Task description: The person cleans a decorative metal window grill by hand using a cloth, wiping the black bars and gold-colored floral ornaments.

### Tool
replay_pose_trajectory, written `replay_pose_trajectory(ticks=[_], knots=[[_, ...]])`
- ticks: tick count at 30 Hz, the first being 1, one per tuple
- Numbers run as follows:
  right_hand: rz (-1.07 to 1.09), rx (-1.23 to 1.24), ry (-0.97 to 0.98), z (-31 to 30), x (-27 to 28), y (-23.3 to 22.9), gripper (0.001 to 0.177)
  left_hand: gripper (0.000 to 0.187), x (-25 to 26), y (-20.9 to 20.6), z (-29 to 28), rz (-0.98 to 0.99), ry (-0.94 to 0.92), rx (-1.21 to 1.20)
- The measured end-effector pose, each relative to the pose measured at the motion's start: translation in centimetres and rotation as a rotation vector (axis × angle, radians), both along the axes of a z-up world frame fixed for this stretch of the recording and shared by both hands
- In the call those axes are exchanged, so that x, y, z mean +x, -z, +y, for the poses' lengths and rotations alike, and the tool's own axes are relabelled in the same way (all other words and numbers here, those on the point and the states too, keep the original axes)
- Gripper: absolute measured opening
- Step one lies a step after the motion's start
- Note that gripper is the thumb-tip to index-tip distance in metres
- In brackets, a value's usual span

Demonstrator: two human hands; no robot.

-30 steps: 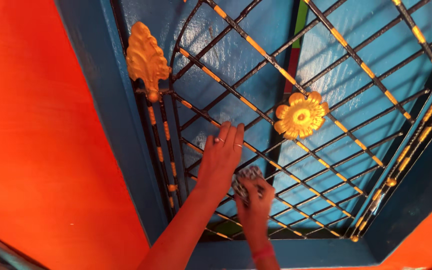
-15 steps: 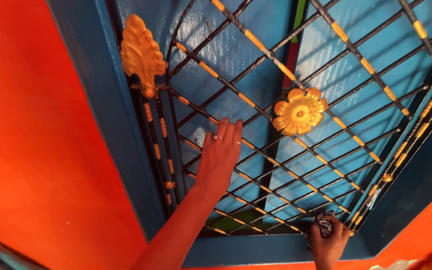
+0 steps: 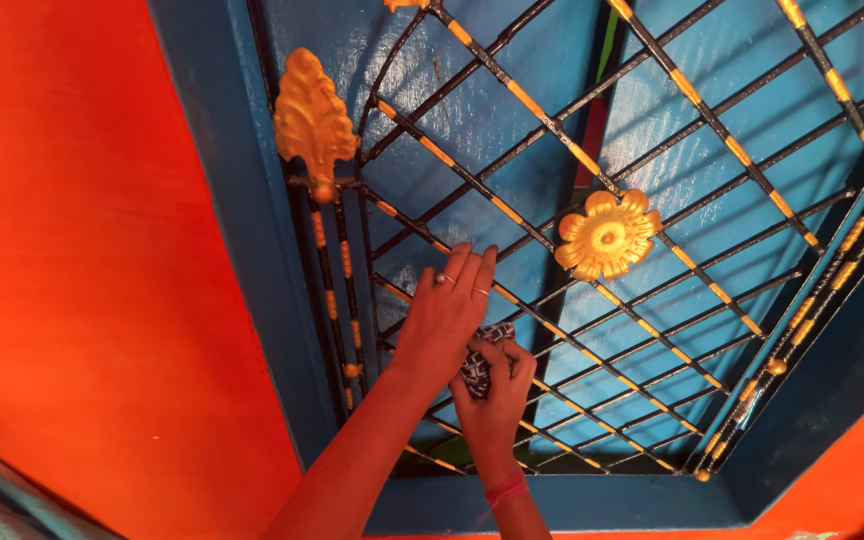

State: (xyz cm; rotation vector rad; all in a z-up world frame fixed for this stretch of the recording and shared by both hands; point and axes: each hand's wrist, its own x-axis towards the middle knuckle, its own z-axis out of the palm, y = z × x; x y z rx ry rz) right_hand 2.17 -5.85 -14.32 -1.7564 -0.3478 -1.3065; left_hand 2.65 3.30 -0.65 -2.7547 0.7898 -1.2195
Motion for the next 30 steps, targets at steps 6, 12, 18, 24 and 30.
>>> replay_pose_trajectory(ticks=[6, 12, 18, 24, 30], knots=[[0.069, -0.265, 0.055, -2.8, -0.2, 2.0, 0.056, 0.093, -0.2, 0.5, 0.1, -0.062, -0.049, 0.038], [0.086, -0.210, 0.073, -4.9, -0.5, 5.1, 0.058, 0.080, -3.0, 4.3, 5.6, 0.118, -0.019, -0.163], [0.229, 0.016, -0.005, -4.3, -2.8, 5.3, 0.052, 0.100, -3.0, 7.6, 8.7, -0.171, -0.524, 0.505], [-0.058, 0.026, -0.117, 0.3, -3.0, 1.5, 0.071, 0.085, -1.8, 8.9, 7.8, 0.063, -0.525, 0.598], [-0.058, -0.309, -0.043, 2.4, -0.1, 2.0, 0.070, 0.078, -0.9, 10.2, 7.2, 0.038, -0.561, 0.532]])
